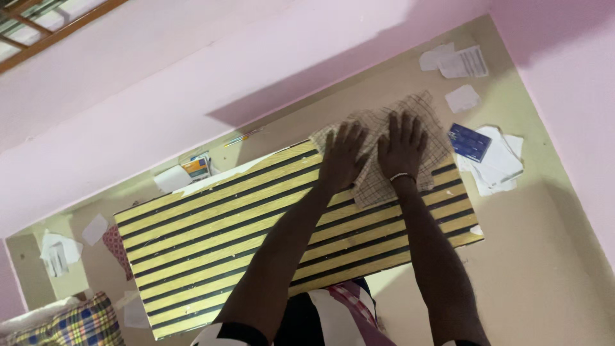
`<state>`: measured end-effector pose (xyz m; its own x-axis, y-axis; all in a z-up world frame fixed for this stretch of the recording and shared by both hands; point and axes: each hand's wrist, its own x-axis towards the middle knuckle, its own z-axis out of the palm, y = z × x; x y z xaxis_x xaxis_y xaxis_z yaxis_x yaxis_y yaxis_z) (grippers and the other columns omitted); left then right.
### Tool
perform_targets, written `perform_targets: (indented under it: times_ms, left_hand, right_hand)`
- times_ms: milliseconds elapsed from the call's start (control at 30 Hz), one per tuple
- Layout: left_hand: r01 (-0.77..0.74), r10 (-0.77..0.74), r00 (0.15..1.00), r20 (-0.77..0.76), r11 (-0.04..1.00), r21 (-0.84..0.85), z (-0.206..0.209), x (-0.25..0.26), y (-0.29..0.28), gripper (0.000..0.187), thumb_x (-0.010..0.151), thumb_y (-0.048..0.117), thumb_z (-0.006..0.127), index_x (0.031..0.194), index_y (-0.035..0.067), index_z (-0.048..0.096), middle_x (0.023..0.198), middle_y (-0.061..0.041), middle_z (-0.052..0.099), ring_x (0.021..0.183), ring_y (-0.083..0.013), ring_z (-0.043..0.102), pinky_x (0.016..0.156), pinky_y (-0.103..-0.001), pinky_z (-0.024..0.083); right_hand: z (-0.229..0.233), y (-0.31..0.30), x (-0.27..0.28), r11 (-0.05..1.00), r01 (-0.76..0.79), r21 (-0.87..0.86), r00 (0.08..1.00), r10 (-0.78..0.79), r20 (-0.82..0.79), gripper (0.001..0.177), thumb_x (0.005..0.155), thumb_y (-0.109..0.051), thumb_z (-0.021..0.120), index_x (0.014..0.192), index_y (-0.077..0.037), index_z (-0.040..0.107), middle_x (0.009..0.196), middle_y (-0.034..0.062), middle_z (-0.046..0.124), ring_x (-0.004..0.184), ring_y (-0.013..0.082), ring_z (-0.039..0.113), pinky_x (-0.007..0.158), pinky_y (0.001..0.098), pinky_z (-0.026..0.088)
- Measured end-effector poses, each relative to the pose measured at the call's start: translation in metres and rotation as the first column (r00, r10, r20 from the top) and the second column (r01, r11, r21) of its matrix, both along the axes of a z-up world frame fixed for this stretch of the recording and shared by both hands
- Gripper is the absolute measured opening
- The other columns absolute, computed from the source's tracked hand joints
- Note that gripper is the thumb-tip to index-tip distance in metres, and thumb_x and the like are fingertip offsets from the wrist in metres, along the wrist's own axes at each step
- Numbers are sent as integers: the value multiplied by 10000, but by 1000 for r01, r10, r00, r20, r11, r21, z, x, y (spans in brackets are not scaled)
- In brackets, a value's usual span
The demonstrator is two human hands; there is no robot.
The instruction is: The person cleans the surfaces and edges of a wooden shelf and a white cabinet using a cloth.
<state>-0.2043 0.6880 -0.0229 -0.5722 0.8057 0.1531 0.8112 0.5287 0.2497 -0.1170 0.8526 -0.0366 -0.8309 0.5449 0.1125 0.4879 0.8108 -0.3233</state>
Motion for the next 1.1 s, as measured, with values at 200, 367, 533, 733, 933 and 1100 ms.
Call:
perform_targets:
  times_ms: [200,367,533,733,933,1100]
  left_hand:
    - [-26,26,1000,1,994,-103,9,-10,-68,685,1024,459,493,1628,194,311,1703,-37,261,1574,-267,200,1284,-531,159]
    - [-136,138,986,98,990,-26,6,-38,-167,664,1055,500,468,1624,187,329,1699,-53,276,1584,-275,220,1306,-527,134]
    - [-274,270,954,131,961,16,5,-60,-283,645,1073,488,457,1623,176,334,1689,-84,294,1564,-292,246,1284,-529,146]
    - [-442,440,892,99,897,-2,9,-69,-430,624,1071,411,440,1634,166,330,1694,-84,314,1567,-301,267,1274,-537,164]
    - [-656,648,755,101,751,80,22,-50,-558,580,1093,365,441,1634,173,358,1696,-65,343,1571,-307,297,1267,-562,215]
    - [-762,735,648,202,630,150,31,-17,-619,569,1078,295,438,1618,128,374,1688,-105,353,1551,-347,315,1220,-543,295]
  right_hand:
    - [-4,-74,-28,994,-100,-33,993,102,56,644,1126,-463,323,1693,-172,238,1748,161,196,1609,419,103,1281,626,60]
    - [0,-158,-64,978,-207,2,974,205,99,683,1088,-478,325,1668,-128,237,1728,196,181,1593,425,85,1268,609,45]
    - [5,-268,-102,926,-377,28,922,373,104,656,1091,-451,342,1657,-127,272,1713,182,227,1591,411,100,1262,612,36]
    - [9,-422,-142,825,-565,10,820,559,124,638,1080,-438,379,1645,-154,292,1705,116,286,1603,360,131,1275,614,43]
    - [10,-554,-169,690,-723,19,688,717,109,682,1076,-448,389,1661,-139,226,1720,126,216,1602,341,91,1275,596,37]
    - [15,-631,-169,589,-805,66,591,787,179,722,1060,-455,394,1672,-145,168,1740,159,126,1597,370,47,1265,599,16]
